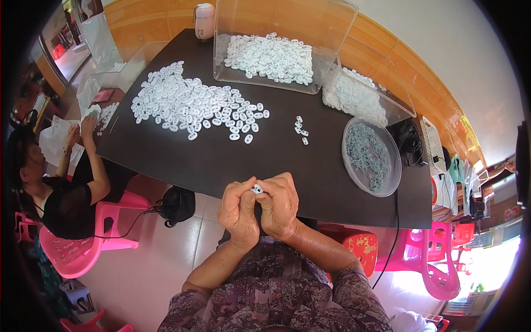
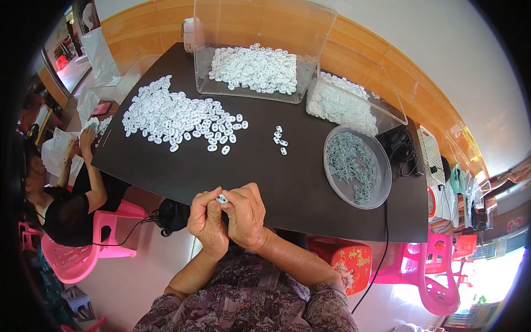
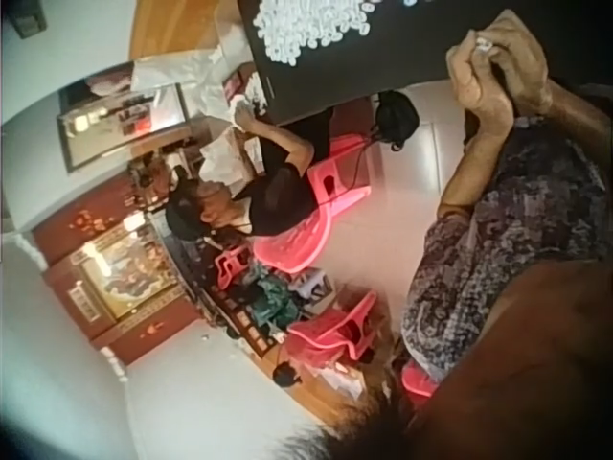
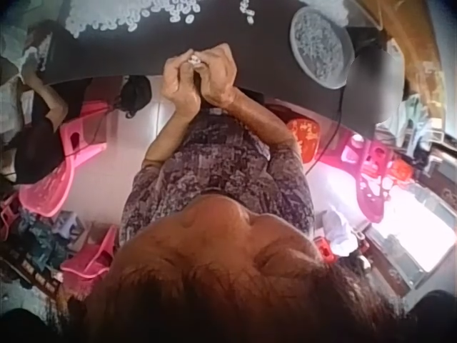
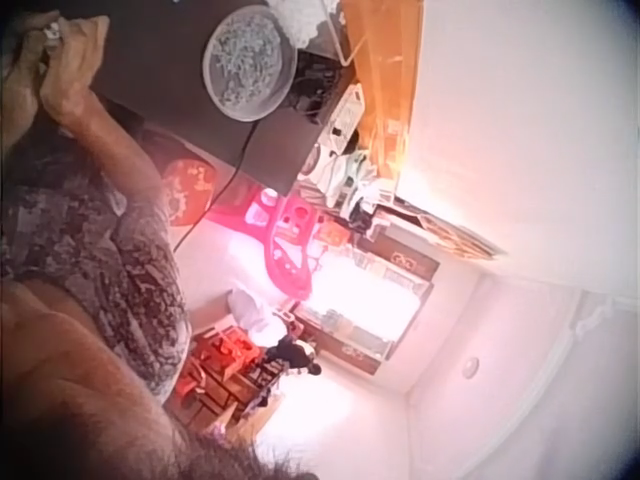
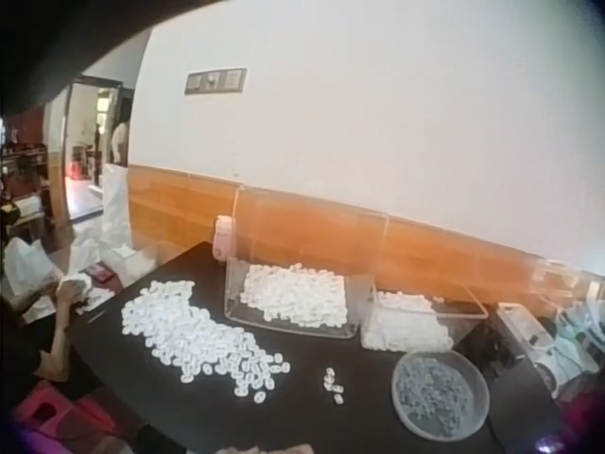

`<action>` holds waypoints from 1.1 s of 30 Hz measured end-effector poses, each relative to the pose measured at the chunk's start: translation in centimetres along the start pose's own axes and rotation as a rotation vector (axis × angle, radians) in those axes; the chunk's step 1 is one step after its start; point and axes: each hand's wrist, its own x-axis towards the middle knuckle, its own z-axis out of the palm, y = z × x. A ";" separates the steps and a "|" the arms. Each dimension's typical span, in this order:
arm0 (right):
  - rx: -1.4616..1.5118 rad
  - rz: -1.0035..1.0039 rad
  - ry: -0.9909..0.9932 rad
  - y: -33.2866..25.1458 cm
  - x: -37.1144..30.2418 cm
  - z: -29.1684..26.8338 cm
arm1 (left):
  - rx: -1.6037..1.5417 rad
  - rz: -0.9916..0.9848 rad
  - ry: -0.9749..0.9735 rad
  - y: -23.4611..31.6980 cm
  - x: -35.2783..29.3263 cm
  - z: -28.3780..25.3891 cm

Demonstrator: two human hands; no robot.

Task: Assembling small plastic components by hand in a workshop.

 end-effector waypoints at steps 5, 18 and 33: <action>0.001 -0.021 -0.024 0.3 0.0 -0.1 | 0.055 0.045 -0.012 -0.2 0.3 0.1; 0.018 0.042 -0.022 0.6 0.1 -0.5 | 0.011 -0.032 -0.051 -0.7 0.5 0.1; 0.031 0.194 -0.052 1.9 2.3 -3.6 | -0.095 -0.246 -0.219 -0.2 1.0 0.5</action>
